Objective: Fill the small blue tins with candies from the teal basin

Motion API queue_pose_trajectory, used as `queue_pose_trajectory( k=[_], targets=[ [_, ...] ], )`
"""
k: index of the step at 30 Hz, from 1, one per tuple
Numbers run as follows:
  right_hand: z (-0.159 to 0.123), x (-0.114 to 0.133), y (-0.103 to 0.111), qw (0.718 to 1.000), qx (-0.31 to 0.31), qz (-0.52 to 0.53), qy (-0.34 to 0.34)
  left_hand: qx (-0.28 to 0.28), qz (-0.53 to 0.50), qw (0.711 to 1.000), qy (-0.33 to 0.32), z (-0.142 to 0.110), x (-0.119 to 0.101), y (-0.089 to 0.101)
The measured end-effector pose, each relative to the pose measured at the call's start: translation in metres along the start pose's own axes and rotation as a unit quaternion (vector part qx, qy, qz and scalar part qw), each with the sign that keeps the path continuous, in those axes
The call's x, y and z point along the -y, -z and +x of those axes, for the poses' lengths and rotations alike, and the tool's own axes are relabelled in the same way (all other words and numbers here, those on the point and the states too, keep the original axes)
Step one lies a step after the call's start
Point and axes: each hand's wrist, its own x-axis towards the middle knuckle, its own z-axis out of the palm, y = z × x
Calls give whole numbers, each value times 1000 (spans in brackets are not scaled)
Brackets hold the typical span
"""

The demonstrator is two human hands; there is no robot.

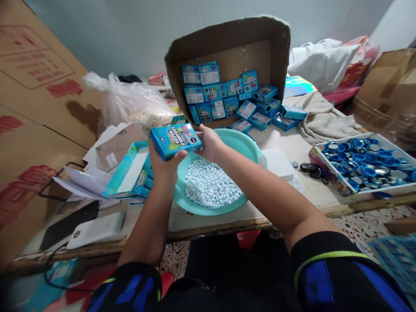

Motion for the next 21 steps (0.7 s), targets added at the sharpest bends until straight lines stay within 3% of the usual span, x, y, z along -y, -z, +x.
queue_pose_trajectory(
  k=[3,5,11,21],
  targets=[
    [1,2,4,999,-41,8,2,-60,-29,997,-30,-2,0,-1],
    [2,2,5,998,-53,21,13,-74,-53,996,-17,-3,-1,-2],
    [-1,-2,0,999,22,-35,-20,23,52,995,77,-4,-8,-4],
    [7,-6,5,998,-6,-52,-25,75,44,993,78,-3,0,-1]
  ],
)
